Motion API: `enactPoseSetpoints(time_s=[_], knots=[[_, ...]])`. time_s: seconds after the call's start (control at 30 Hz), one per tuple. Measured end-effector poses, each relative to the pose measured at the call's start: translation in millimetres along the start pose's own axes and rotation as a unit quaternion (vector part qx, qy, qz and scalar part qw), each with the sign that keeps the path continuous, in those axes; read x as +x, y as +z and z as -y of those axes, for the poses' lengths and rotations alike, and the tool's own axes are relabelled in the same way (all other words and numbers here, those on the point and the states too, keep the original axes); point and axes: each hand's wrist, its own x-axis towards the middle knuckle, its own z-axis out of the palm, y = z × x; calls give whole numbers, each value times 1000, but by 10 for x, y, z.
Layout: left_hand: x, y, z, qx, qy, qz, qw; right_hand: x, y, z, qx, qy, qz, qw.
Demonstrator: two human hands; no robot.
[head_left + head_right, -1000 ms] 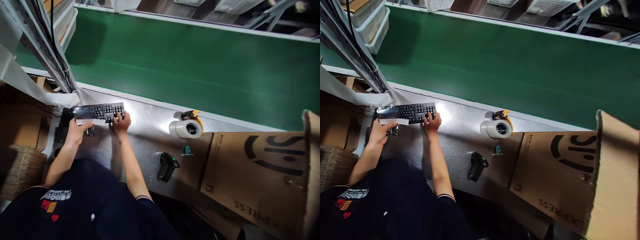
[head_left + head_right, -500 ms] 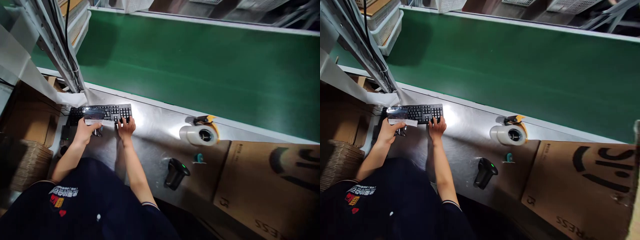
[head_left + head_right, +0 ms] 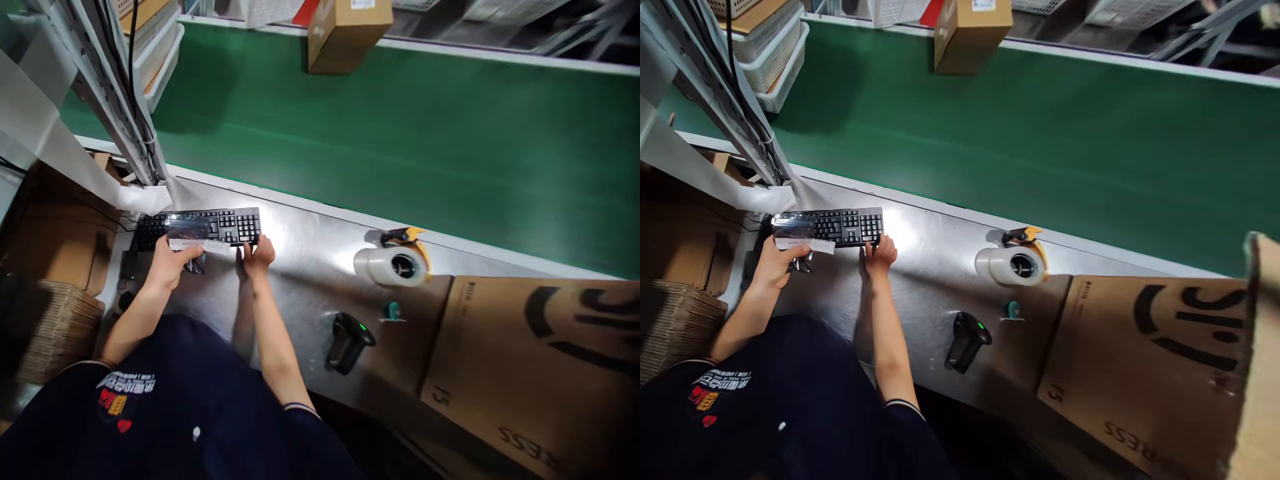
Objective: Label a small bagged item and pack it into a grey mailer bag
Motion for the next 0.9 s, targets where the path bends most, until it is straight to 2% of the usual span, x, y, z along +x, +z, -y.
enactPoseSetpoints(time_s=[0.23,0.43,0.6,0.9], knots=[[23,-30,33,-8,5,-1,1000,-231,-116,50,-35,-60,-3,998],[6,12,10,-6,3,-3,1000,-48,-54,211,-53,-74,-59,994],[-1,8,-3,4,4,-4,1000,20,37,257,-66,-57,-38,995],[9,-4,-21,8,10,-3,1000,-16,95,224,-49,-47,-48,997]])
